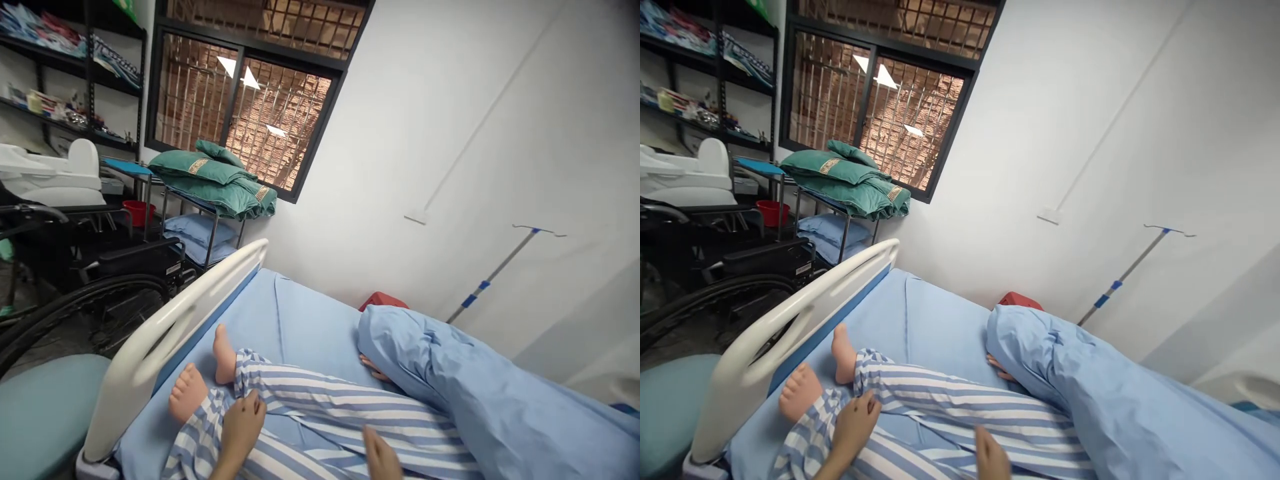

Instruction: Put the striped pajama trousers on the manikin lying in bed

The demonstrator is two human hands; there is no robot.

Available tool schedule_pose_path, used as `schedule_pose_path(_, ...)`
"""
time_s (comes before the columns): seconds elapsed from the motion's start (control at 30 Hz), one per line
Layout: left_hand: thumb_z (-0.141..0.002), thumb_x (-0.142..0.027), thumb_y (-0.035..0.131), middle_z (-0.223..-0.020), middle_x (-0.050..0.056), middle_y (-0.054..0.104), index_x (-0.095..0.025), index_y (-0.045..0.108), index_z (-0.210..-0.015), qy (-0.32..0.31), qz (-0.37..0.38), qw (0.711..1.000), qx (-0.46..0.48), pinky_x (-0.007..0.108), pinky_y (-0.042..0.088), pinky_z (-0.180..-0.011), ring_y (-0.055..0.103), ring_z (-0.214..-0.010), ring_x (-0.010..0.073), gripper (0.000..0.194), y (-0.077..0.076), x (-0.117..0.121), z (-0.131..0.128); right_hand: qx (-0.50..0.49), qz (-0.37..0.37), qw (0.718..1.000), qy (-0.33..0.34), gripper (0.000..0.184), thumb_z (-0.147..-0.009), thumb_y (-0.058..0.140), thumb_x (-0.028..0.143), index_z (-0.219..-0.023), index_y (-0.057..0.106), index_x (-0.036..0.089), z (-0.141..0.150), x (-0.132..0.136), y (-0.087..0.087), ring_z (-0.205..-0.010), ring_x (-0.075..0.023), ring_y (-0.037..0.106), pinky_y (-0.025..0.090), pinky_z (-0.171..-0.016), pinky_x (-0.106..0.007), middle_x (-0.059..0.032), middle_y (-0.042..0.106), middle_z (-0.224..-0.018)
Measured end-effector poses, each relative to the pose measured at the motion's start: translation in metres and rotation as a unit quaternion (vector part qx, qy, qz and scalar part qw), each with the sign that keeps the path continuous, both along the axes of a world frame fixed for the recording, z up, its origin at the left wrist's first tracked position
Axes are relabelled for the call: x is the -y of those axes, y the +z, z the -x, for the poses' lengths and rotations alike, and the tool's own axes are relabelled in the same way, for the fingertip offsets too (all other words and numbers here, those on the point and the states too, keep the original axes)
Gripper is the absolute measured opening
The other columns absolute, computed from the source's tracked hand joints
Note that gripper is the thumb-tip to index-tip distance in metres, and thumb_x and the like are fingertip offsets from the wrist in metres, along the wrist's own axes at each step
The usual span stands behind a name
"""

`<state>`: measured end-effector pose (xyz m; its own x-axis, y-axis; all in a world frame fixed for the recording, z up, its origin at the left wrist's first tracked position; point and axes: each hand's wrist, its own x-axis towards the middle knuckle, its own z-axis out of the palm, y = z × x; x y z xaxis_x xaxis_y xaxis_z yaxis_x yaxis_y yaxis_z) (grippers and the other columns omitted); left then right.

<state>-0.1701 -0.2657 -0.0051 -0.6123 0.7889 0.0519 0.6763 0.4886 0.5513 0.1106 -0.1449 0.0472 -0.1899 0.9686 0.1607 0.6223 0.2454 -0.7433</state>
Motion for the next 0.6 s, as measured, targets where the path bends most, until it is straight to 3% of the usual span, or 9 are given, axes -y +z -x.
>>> schedule_pose_path(0.13,-0.082,-0.028,0.038,-0.073,0.005,0.067,-0.023,0.064,-0.082,0.020,-0.027,0.999,0.023,0.027,0.039,-0.064,0.062,-0.075,0.0196,0.026,-0.004,-0.001,0.005,-0.093,-0.043,0.990,0.097,0.062,-0.078,0.031,0.070,-0.058,0.056,0.017,0.145,0.051,-0.007,-0.060,-0.0188,0.055,0.044,-0.061,-0.028,-0.0078,0.061,-0.060)
schedule_pose_path(0.23,-0.082,-0.030,0.041,-0.084,0.005,0.069,-0.027,0.066,-0.087,0.045,-0.062,0.997,0.027,0.025,0.043,-0.066,0.062,-0.080,0.0190,0.026,-0.013,0.000,0.015,-0.143,-0.050,0.981,0.120,0.060,-0.086,0.026,0.061,-0.065,0.060,0.017,0.211,0.082,-0.033,-0.060,-0.0171,0.056,0.042,-0.058,-0.025,-0.0078,0.063,-0.064)
schedule_pose_path(0.3,-0.081,-0.031,0.043,-0.094,0.005,0.069,-0.028,0.066,-0.094,0.051,-0.064,0.996,0.020,0.025,0.044,-0.068,0.062,-0.083,0.0186,0.027,-0.021,0.001,0.021,-0.138,-0.065,0.981,0.119,0.057,-0.088,0.026,0.057,-0.074,0.064,0.017,0.229,0.093,-0.056,-0.062,-0.0181,0.059,0.041,-0.057,-0.025,-0.0092,0.066,-0.067)
schedule_pose_path(0.4,-0.080,-0.028,0.045,-0.108,0.005,0.066,-0.026,0.065,-0.102,0.039,-0.063,0.997,0.002,0.025,0.046,-0.072,0.063,-0.085,0.0180,0.031,-0.031,0.001,0.023,-0.099,-0.089,0.986,0.101,0.056,-0.090,0.025,0.053,-0.077,0.066,0.017,0.232,0.099,-0.078,-0.059,-0.0194,0.060,0.039,-0.054,-0.025,-0.0098,0.065,-0.064)
schedule_pose_path(0.5,-0.081,-0.024,0.043,-0.118,0.007,0.061,-0.023,0.064,-0.107,0.030,-0.078,0.996,-0.021,0.027,0.045,-0.077,0.062,-0.089,0.0191,0.034,-0.036,0.001,0.019,-0.083,-0.077,0.988,0.103,0.055,-0.092,0.023,0.048,-0.074,0.065,0.018,0.228,0.099,-0.077,-0.060,-0.0189,0.061,0.037,-0.055,-0.025,-0.0096,0.066,-0.067)
schedule_pose_path(0.6,-0.081,-0.026,0.044,-0.116,0.009,0.061,-0.020,0.065,-0.102,0.023,-0.102,0.994,0.024,0.027,0.044,-0.080,0.060,-0.093,0.0201,0.031,-0.029,0.000,0.018,-0.087,-0.073,0.989,0.094,0.053,-0.092,0.025,0.046,-0.075,0.065,0.017,0.228,0.098,-0.066,-0.063,-0.0193,0.061,0.037,-0.057,-0.025,-0.0099,0.067,-0.069)
